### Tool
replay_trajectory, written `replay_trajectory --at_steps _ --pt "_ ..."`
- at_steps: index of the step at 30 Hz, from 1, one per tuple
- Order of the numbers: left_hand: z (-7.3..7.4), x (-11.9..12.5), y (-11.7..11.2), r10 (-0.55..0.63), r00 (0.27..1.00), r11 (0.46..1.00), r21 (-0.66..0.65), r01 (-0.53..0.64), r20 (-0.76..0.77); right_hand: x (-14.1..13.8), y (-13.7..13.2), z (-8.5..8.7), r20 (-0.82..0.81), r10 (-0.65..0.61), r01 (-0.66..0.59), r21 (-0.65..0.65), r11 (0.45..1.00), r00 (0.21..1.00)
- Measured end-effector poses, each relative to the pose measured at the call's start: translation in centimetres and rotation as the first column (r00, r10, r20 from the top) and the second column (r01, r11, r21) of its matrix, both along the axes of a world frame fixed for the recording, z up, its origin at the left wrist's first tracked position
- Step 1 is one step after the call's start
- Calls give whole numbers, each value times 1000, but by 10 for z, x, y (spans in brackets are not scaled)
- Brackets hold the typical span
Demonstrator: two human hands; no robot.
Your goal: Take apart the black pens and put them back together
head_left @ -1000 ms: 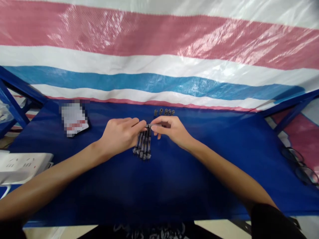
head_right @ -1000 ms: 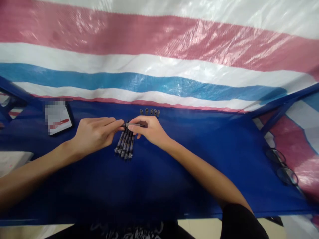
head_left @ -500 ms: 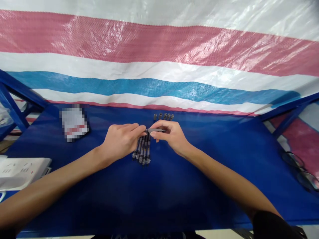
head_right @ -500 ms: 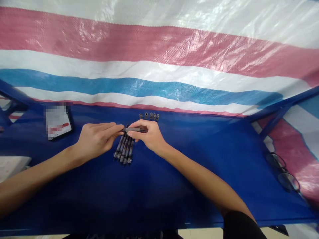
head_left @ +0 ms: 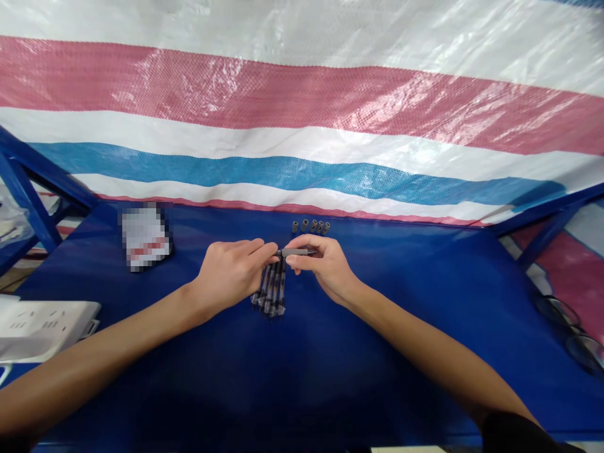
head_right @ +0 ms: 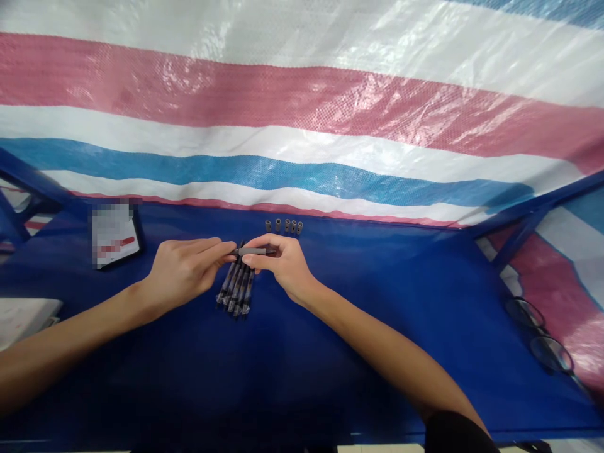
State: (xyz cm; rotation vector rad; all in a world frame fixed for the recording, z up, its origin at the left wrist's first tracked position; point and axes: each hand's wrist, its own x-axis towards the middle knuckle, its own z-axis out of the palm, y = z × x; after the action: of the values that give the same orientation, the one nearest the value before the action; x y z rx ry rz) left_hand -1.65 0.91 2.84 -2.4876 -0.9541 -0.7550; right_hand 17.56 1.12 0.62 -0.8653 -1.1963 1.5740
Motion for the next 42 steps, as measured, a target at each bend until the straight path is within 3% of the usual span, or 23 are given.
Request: replay_trajectory --at_steps 7,12,26,30,33,36,42 --pt "-1 0 0 10 1000 1000 -28 -10 -6 -1 -1 -1 -19 0 -1 -22 1000 1000" --pt "-1 -2 1 13 1000 988 -152 -11 13 0 0 -3 56 -14 10 70 997 998" --pt "0 -4 3 -6 997 956 -290 27 75 0 -4 4 115 -21 -10 256 967 993" --pt "1 -5 4 1 997 979 -202 14 73 1 -5 4 145 -80 39 266 963 986" --pt "4 -5 2 6 999 998 -67 -3 38 4 -3 3 201 -47 -2 240 971 978" --pt "6 -5 1 -8 1000 1000 22 8 2 6 -2 2 246 -44 -32 297 954 968" --pt "5 -5 0 -31 999 999 -14 31 16 5 -4 3 221 -55 -25 344 939 974"
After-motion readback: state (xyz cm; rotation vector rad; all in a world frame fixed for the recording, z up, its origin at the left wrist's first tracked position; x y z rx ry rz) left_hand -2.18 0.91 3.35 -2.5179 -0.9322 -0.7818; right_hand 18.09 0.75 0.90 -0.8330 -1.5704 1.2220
